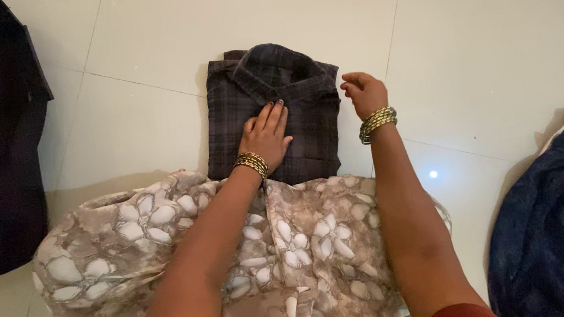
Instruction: The person folds a plaid shirt by smoothing the fabric, aligning the collar, and folding the sleeves and sides toward the center.
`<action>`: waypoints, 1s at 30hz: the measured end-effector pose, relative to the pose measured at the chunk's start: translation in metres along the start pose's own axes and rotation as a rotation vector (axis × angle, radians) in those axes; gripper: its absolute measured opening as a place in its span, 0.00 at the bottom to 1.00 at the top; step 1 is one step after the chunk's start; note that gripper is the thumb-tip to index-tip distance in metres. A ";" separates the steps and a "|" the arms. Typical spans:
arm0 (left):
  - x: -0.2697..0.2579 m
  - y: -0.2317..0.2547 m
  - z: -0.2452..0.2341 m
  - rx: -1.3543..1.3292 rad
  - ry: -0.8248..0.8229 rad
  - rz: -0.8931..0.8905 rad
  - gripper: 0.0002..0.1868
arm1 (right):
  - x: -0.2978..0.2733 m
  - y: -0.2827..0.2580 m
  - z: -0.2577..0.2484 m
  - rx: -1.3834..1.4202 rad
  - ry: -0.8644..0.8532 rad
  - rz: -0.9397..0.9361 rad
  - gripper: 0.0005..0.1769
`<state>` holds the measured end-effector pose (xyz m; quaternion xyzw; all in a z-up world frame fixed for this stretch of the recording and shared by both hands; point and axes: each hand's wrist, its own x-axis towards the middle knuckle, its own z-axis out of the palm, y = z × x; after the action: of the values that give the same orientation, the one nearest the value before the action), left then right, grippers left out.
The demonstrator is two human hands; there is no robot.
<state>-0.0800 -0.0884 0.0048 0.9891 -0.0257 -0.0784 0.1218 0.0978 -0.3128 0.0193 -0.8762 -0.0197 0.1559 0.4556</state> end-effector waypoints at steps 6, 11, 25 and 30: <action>-0.002 -0.001 0.004 -0.058 0.022 -0.010 0.37 | 0.014 0.004 0.019 -0.118 -0.034 -0.110 0.20; -0.005 0.002 -0.002 -0.079 0.010 -0.018 0.38 | 0.023 0.000 0.032 -0.100 -0.028 -0.251 0.20; -0.008 0.000 -0.001 -0.084 0.006 0.015 0.38 | 0.028 -0.004 0.050 -0.156 0.314 -0.213 0.03; -0.010 -0.001 0.001 -0.074 0.039 0.031 0.38 | 0.028 -0.008 0.025 -0.120 0.068 -0.326 0.11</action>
<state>-0.0898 -0.0872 0.0055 0.9848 -0.0360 -0.0581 0.1598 0.1181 -0.2828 0.0053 -0.8918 -0.1552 0.0491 0.4221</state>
